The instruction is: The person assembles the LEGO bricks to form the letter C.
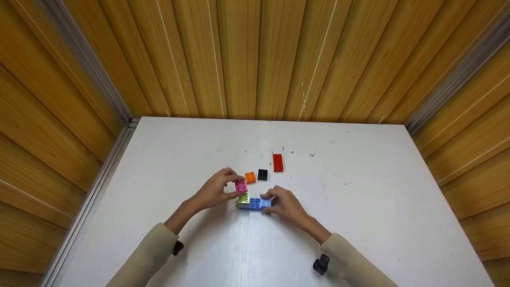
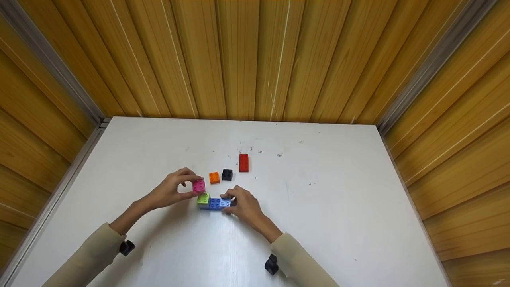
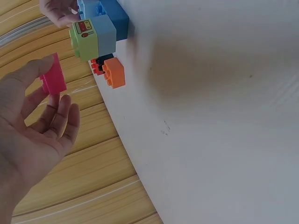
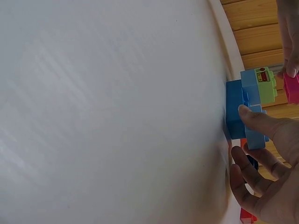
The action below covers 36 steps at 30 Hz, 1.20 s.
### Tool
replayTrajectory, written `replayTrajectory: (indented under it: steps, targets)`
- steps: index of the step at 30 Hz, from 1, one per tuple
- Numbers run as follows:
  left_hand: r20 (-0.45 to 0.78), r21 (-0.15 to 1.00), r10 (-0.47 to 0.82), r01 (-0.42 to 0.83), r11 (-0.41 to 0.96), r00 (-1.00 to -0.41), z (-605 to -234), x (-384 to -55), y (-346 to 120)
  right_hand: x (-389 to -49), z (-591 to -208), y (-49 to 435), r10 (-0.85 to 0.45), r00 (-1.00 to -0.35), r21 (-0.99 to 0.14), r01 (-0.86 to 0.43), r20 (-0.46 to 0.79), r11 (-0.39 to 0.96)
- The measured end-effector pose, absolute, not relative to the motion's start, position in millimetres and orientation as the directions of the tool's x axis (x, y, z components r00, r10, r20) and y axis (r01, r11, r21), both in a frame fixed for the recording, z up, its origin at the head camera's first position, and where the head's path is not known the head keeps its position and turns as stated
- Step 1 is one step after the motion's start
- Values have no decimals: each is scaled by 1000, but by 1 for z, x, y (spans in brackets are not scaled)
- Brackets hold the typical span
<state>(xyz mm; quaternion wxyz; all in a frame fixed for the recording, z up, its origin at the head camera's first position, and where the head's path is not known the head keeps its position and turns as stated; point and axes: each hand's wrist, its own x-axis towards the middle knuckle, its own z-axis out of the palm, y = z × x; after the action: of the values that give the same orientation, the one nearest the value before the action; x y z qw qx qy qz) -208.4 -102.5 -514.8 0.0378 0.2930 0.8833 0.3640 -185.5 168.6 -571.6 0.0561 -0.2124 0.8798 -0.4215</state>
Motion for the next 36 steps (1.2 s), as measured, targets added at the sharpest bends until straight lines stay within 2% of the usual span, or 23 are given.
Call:
replayTrajectory:
  steps: [11,30,36]
  targets:
    - [60,706,619,472,528,-783,-522,-202,-111,-184,-570,162,-434,-897,-780,-331,86,531]
    - [99,742,606,464,484,-790,-538,-201,-113,-184,-575,161,-429,-901,-796,-311,72,519]
    - [51,699,615,468,541,-787,-536,-207,-103,-184,-576,170,-420,-903,-799,-316,89,511]
